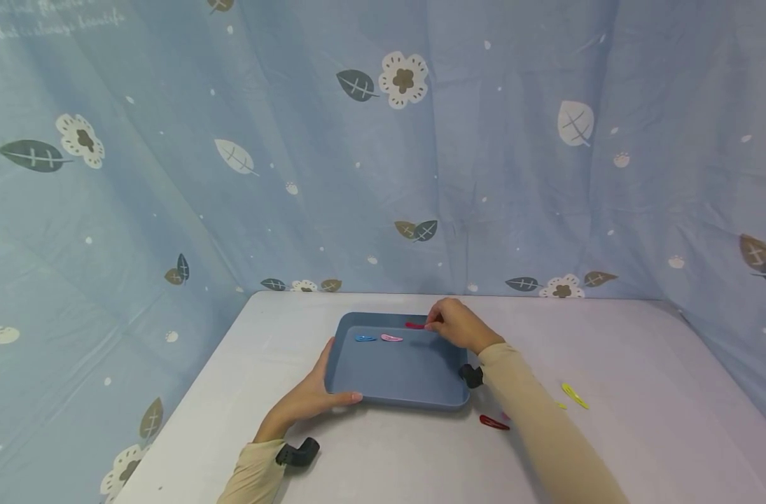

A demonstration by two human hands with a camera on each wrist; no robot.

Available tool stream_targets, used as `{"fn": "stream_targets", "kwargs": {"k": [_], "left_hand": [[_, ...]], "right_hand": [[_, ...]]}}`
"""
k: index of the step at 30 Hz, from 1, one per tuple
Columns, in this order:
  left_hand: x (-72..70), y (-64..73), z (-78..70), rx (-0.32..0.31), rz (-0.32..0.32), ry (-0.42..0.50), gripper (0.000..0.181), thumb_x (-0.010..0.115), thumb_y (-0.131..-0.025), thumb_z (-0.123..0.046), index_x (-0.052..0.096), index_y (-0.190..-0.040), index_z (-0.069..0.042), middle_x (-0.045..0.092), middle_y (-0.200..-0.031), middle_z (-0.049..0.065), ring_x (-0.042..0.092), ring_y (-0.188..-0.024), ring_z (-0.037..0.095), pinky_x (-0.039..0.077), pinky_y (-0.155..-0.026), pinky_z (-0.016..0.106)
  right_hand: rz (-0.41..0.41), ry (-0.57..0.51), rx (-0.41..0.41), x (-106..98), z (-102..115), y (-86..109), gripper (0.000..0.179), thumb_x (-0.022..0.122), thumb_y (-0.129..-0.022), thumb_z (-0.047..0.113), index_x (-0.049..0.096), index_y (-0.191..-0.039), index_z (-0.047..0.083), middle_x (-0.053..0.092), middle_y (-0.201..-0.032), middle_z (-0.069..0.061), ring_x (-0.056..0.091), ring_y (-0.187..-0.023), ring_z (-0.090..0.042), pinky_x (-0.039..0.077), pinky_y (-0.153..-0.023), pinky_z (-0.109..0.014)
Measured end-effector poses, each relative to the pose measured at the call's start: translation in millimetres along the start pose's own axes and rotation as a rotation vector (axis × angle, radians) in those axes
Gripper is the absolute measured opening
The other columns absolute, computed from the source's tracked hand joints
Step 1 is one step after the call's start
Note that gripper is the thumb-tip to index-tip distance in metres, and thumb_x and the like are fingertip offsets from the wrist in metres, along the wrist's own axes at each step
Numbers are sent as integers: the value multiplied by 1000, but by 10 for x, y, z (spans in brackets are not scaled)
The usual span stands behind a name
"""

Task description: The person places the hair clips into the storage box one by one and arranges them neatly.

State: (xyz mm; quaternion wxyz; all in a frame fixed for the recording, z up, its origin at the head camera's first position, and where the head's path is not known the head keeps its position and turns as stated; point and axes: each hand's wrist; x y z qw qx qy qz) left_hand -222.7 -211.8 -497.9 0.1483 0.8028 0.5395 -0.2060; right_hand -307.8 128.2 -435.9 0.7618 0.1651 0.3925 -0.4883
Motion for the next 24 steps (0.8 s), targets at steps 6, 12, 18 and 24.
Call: {"fn": "stream_targets", "kwargs": {"k": [6, 12, 18, 24], "left_hand": [[-3, 5, 8, -6, -7, -1, 135, 91, -77, -40, -7, -167, -17, 5, -176, 8, 14, -161, 33, 20, -125, 64], [-7, 9, 5, -1, -3, 3, 134, 90, -78, -39, -7, -167, -18, 5, -176, 7, 16, -161, 32, 21, -125, 63], [-15, 18, -10, -11, 0, 6, 135, 90, -78, -39, -7, -167, -16, 4, -176, 8, 14, -161, 31, 20, -126, 62], [-23, 20, -11, -14, -5, -8, 135, 90, -78, -40, -7, -167, -15, 5, -176, 9, 14, -161, 31, 21, -126, 62]], "right_hand": [[19, 17, -13, 65, -55, -42, 5, 74, -93, 4, 77, -89, 2, 75, -87, -7, 60, -74, -10, 51, -66, -25], [39, 18, 16, 119, -65, -62, 5, 75, -93, 4, 77, -88, 1, 74, -86, -7, 60, -75, -12, 51, -67, -26], [69, 14, 44, 152, -66, -76, 6, 75, -93, 4, 78, -89, 1, 75, -87, -7, 59, -77, -12, 52, -69, -27], [84, 11, 51, 167, -60, -89, 6, 75, -92, 4, 79, -89, 1, 75, -86, -6, 57, -74, -12, 50, -66, -26]]}}
Point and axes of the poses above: each hand's wrist, its own y-axis away from the middle knuckle, its own x-axis out of the palm, z = x × y
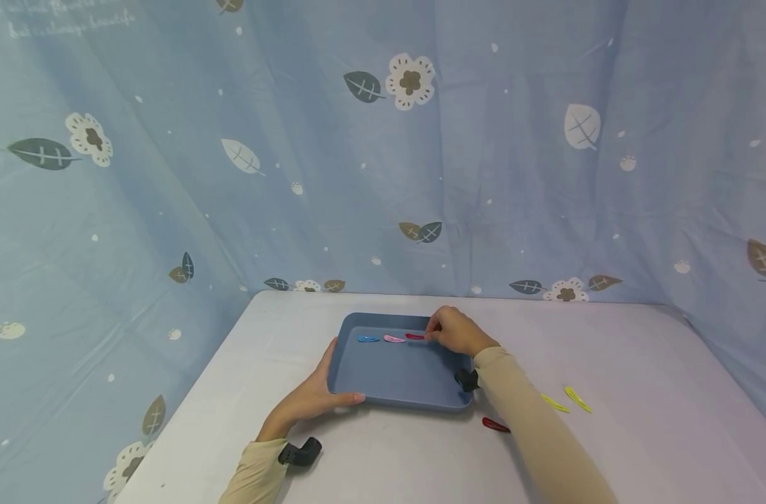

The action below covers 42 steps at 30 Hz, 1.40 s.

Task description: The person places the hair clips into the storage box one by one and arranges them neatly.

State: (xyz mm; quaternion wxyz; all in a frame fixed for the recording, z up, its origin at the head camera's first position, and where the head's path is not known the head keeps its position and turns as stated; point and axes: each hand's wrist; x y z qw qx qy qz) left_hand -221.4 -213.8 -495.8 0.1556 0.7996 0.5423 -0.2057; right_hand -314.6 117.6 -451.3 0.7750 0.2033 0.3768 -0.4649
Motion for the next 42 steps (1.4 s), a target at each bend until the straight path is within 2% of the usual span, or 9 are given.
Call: {"fn": "stream_targets", "kwargs": {"k": [10, 24, 42], "left_hand": [[0, 14, -8, -27, -11, 1, 136, 91, -77, -42, -7, -167, -15, 4, -176, 9, 14, -161, 31, 19, -126, 61], [-4, 0, 0, -16, -5, -7, 137, 91, -76, -42, -7, -167, -14, 4, -176, 11, 13, -162, 34, 19, -126, 63], [5, -18, 16, -13, -2, -12, 136, 91, -77, -42, -6, -167, -14, 4, -176, 11, 14, -161, 33, 20, -126, 63]], "right_hand": [[10, 12, 31, 29, -30, -20, 7, 76, -92, 5, 80, -86, 3, 75, -83, -4, 56, -71, -11, 49, -64, -26], [2, 65, 41, 62, -83, -44, 7, 77, -91, 5, 79, -84, 4, 74, -80, -3, 56, -71, -11, 48, -65, -27], [-11, 122, 66, 57, -45, -27, 5, 78, -90, 8, 80, -88, 4, 76, -87, -5, 61, -77, -13, 53, -71, -32]]}}
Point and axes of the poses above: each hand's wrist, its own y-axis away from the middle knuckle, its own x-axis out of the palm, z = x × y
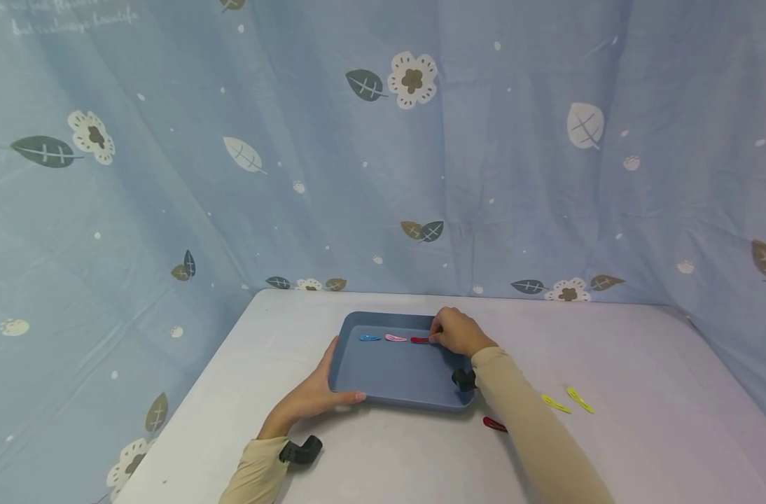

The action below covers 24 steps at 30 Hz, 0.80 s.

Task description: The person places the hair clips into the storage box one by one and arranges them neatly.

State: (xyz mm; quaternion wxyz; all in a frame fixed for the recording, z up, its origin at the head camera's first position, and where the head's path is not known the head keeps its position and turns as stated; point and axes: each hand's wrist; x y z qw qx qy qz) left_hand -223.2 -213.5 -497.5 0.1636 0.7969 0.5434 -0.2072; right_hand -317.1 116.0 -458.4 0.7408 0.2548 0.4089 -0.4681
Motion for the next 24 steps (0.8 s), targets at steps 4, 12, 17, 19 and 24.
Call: {"fn": "stream_targets", "kwargs": {"k": [4, 12, 17, 19, 24], "left_hand": [[3, 4, 4, 1, 2, 4, 136, 90, -77, -42, -7, -167, -15, 3, -176, 11, 13, -162, 33, 20, -126, 62], [3, 5, 13, 3, 0, 0, 137, 90, -77, -44, -7, -167, -12, 3, -176, 13, 11, -162, 36, 19, -126, 64], [5, 4, 15, -10, -2, -6, 137, 90, -76, -45, -8, -167, -12, 3, -176, 14, 12, -162, 36, 19, -126, 64], [5, 4, 16, -11, -4, -8, 137, 90, -76, -45, -8, -167, -12, 3, -176, 14, 12, -161, 36, 19, -126, 64], [7, 12, -4, 8, -6, -9, 136, 90, -77, -43, -7, -167, -12, 5, -176, 14, 14, -161, 35, 20, -126, 64]], "right_hand": [[-5, 8, 12, 16, -1, -5, 4, 79, -90, 8, 80, -87, 5, 75, -87, -4, 60, -77, -13, 53, -72, -32], [-27, 21, 22, 44, -12, -2, 4, 80, -89, 9, 80, -85, 6, 74, -84, -3, 60, -77, -13, 54, -73, -35], [-37, 33, 18, 51, -11, -1, 4, 81, -88, 9, 80, -85, 7, 75, -84, -3, 59, -77, -13, 54, -73, -35], [-37, 33, 20, 47, -4, 2, 4, 81, -88, 9, 80, -85, 6, 75, -84, -3, 60, -77, -13, 54, -73, -35], [-38, 36, 26, 37, 11, 7, 4, 81, -88, 10, 81, -85, 6, 75, -84, -3, 60, -78, -14, 54, -73, -36]]}}
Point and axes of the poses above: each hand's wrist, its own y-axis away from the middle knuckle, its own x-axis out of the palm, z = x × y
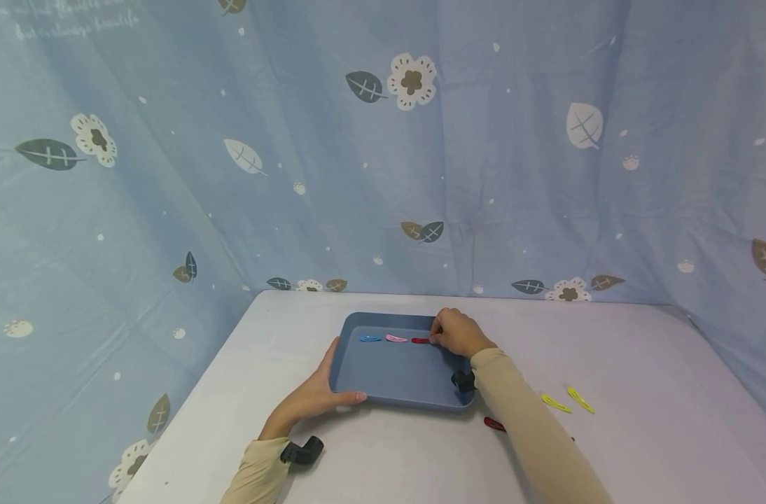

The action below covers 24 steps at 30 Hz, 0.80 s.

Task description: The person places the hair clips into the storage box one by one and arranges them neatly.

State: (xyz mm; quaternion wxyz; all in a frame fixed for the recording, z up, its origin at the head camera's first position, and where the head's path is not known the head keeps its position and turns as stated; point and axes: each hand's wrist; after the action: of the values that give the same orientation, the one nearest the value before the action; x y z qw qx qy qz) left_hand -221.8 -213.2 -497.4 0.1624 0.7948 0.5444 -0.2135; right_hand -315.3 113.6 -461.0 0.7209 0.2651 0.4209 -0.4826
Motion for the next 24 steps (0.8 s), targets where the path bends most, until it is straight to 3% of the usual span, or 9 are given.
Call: {"fn": "stream_targets", "kwargs": {"k": [10, 17, 24], "left_hand": [[10, -1, -1, -10, -6, -3, 136, 91, -76, -43, -5, -167, -13, 4, -176, 11, 13, -161, 33, 19, -126, 63], [16, -10, 5, -10, 1, -8, 136, 90, -77, -45, -6, -167, -14, 4, -176, 11, 14, -161, 33, 21, -126, 63], [13, -3, 8, -33, -6, -12, 136, 90, -76, -45, -7, -167, -15, 3, -176, 8, 12, -162, 31, 20, -127, 61]], "right_hand": [[-8, -5, -20, 2, -18, 5, 4, 81, -88, 9, 81, -86, 5, 76, -84, -3, 60, -78, -14, 54, -73, -34], [-25, -82, -63, -86, 1, 24, 5, 76, -90, 2, 80, -93, 0, 77, -91, -9, 66, -81, -16, 59, -76, -37], [-82, -167, -101, -271, 116, 136, 11, 74, -95, 10, 80, -99, 2, 76, -97, -8, 66, -82, -15, 57, -73, -33]]}}
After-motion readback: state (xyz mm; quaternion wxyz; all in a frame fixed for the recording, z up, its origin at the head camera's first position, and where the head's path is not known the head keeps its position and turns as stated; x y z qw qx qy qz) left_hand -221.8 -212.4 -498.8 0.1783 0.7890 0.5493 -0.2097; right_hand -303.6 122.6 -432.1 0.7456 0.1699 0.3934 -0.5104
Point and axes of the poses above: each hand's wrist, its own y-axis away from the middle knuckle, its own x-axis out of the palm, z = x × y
